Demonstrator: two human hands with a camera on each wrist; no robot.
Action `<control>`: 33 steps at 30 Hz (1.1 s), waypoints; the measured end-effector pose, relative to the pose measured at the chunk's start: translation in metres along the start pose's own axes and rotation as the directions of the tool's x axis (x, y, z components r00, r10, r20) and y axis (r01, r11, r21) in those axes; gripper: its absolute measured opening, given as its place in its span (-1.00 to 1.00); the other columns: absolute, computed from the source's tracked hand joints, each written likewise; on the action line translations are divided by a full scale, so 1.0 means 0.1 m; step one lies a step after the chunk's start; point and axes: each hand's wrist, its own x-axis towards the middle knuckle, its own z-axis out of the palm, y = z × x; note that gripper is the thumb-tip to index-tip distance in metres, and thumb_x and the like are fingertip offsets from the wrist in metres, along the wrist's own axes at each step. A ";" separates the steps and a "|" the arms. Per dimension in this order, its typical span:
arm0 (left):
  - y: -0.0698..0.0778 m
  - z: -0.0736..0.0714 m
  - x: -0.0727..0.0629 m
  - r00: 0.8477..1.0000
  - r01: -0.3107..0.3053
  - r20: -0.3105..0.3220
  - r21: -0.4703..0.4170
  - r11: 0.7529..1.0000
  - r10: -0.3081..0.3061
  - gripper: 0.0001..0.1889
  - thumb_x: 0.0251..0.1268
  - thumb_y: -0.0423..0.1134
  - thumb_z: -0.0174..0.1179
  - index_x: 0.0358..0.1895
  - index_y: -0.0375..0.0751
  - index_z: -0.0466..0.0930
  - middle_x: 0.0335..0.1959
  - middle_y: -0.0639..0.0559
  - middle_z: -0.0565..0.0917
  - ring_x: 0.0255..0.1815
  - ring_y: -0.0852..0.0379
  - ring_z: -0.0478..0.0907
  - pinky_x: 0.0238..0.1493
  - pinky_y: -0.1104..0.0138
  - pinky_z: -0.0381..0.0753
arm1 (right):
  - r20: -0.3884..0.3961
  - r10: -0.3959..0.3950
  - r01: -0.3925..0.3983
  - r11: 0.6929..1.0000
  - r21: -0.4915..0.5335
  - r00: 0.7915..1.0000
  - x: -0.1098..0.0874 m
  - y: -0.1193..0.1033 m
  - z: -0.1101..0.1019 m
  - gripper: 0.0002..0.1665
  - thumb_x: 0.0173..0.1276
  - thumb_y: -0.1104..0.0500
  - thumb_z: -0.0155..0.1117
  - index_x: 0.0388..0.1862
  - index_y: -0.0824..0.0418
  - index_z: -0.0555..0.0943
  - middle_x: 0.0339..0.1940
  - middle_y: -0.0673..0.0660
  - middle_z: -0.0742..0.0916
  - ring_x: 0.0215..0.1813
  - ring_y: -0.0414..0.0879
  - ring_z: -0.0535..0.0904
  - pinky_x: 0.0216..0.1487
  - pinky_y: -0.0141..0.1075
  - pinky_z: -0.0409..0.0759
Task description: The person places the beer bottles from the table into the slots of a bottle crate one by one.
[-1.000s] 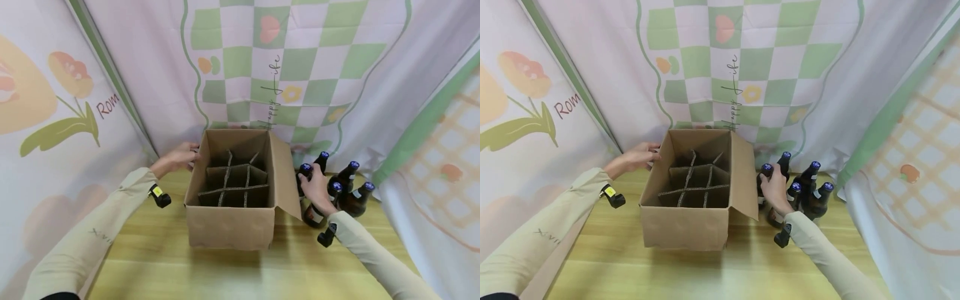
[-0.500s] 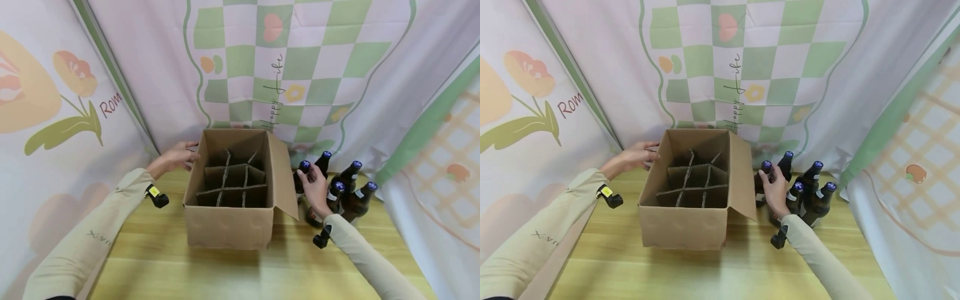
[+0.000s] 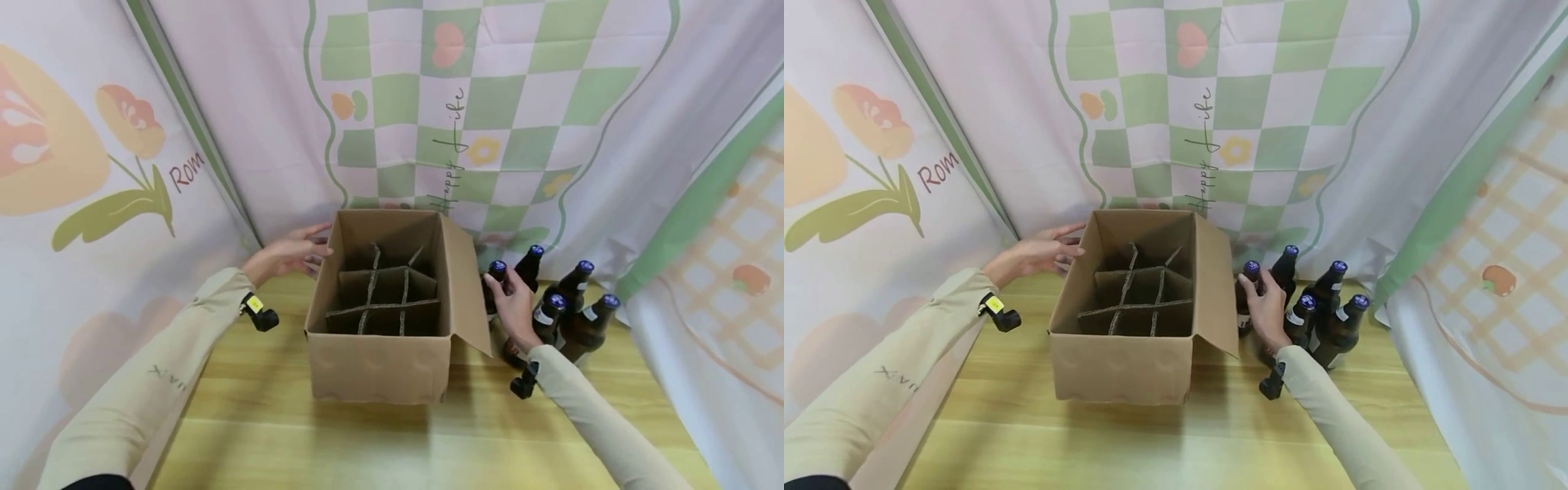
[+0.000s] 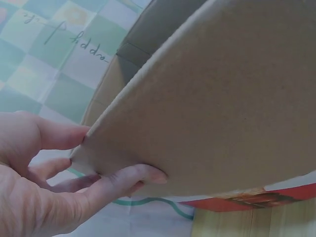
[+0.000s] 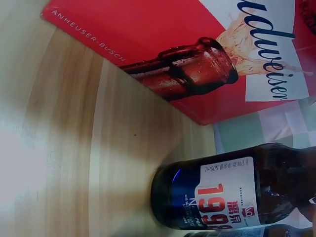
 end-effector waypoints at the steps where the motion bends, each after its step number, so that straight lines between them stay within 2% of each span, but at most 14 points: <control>1: 0.00 0.00 0.00 1.000 -0.001 -0.001 0.007 1.000 0.001 -0.11 0.57 -0.41 0.07 0.75 0.02 -0.27 0.70 -0.35 0.02 -0.04 0.00 0.59 0.02 0.14 0.77 | -0.001 -0.010 0.010 1.000 0.007 1.000 0.00 0.00 0.00 -0.81 0.46 0.27 0.41 -0.25 0.39 0.61 -0.57 0.09 0.53 -0.52 -0.34 0.36 -0.49 -0.57 0.30; 4: 0.00 -0.01 0.00 1.000 0.002 -0.007 0.018 1.000 -0.002 -0.11 0.58 -0.41 0.06 0.75 0.03 -0.28 0.71 -0.33 -0.03 0.10 -0.09 0.56 0.01 0.15 0.77 | -0.006 -0.028 0.028 1.000 0.003 1.000 0.02 -0.02 0.00 -0.77 0.46 0.25 0.42 -0.30 0.39 0.61 -0.58 0.15 0.53 -0.53 -0.34 0.35 -0.50 -0.57 0.28; 8: -0.01 -0.02 0.01 1.000 -0.013 -0.006 0.016 1.000 0.013 -0.12 0.58 -0.39 0.06 0.75 0.01 -0.28 0.71 -0.33 -0.01 0.19 -0.15 0.53 0.01 0.18 0.77 | -0.018 -0.004 0.004 1.000 -0.016 1.000 0.05 -0.05 0.01 -0.76 0.46 0.21 0.43 -0.29 0.39 0.65 -0.54 0.23 0.61 -0.53 -0.40 0.37 -0.49 -0.60 0.31; 13: -0.02 -0.01 0.02 1.000 -0.014 -0.003 -0.014 1.000 0.014 -0.11 0.57 -0.40 0.08 0.75 0.03 -0.26 0.71 -0.33 0.00 0.06 -0.08 0.59 0.03 0.13 0.78 | -0.051 0.072 -0.071 0.997 0.017 0.996 0.09 -0.11 -0.02 -0.78 0.43 0.24 0.45 -0.24 0.43 0.73 -0.35 0.39 0.78 -0.45 -0.54 0.52 -0.39 -0.68 0.43; 17: -0.05 -0.01 0.01 1.000 0.000 -0.006 -0.027 1.000 0.000 -0.11 0.56 -0.39 0.09 0.75 0.06 -0.25 0.72 -0.30 -0.04 0.00 -0.01 0.57 0.02 0.13 0.77 | -0.050 0.133 -0.131 0.991 0.041 0.990 0.11 -0.13 -0.05 -0.75 0.42 0.23 0.45 -0.18 0.47 0.74 -0.20 0.48 0.80 -0.38 -0.59 0.62 -0.28 -0.71 0.52; 20: -0.06 -0.02 0.00 1.000 0.002 -0.002 -0.025 1.000 -0.002 -0.11 0.57 -0.38 0.09 0.75 0.06 -0.25 0.73 -0.31 -0.09 -0.07 0.03 0.56 0.01 0.14 0.77 | -0.044 0.167 -0.166 0.986 0.026 0.985 0.13 -0.15 -0.07 -0.72 0.42 0.20 0.46 -0.15 0.46 0.75 -0.18 0.48 0.80 -0.39 -0.60 0.63 -0.28 -0.71 0.55; 25: -0.06 -0.03 -0.02 1.000 -0.010 0.012 -0.012 1.000 0.011 -0.12 0.59 -0.36 0.08 0.75 0.06 -0.27 0.73 -0.32 -0.09 -0.02 0.00 0.55 -0.02 0.20 0.77 | -0.062 0.171 -0.173 0.984 -0.030 0.983 0.22 -0.20 -0.11 -0.71 0.39 0.16 0.50 -0.20 0.44 0.77 -0.29 0.33 0.84 -0.43 -0.60 0.60 -0.33 -0.70 0.52; 29: -0.06 -0.03 -0.03 1.000 -0.013 0.010 -0.010 1.000 0.013 -0.12 0.60 -0.34 0.08 0.75 0.07 -0.27 0.71 -0.34 -0.04 0.19 -0.15 0.50 -0.05 0.24 0.76 | -0.041 0.213 -0.213 0.977 -0.004 0.976 0.27 -0.32 -0.14 -0.69 0.38 0.15 0.51 -0.14 0.44 0.79 -0.43 -0.01 0.84 -0.41 -0.58 0.62 -0.27 -0.69 0.55; 33: -0.07 -0.03 -0.03 1.000 -0.007 0.009 -0.011 1.000 0.007 -0.13 0.60 -0.33 0.09 0.75 0.08 -0.25 0.68 -0.36 0.08 0.14 -0.11 0.51 -0.05 0.23 0.76 | -0.009 0.285 -0.284 0.958 0.046 0.959 0.30 -0.47 -0.19 -0.61 0.39 0.14 0.49 0.02 0.43 0.77 -0.49 -0.33 0.76 -0.38 -0.55 0.63 -0.23 -0.67 0.57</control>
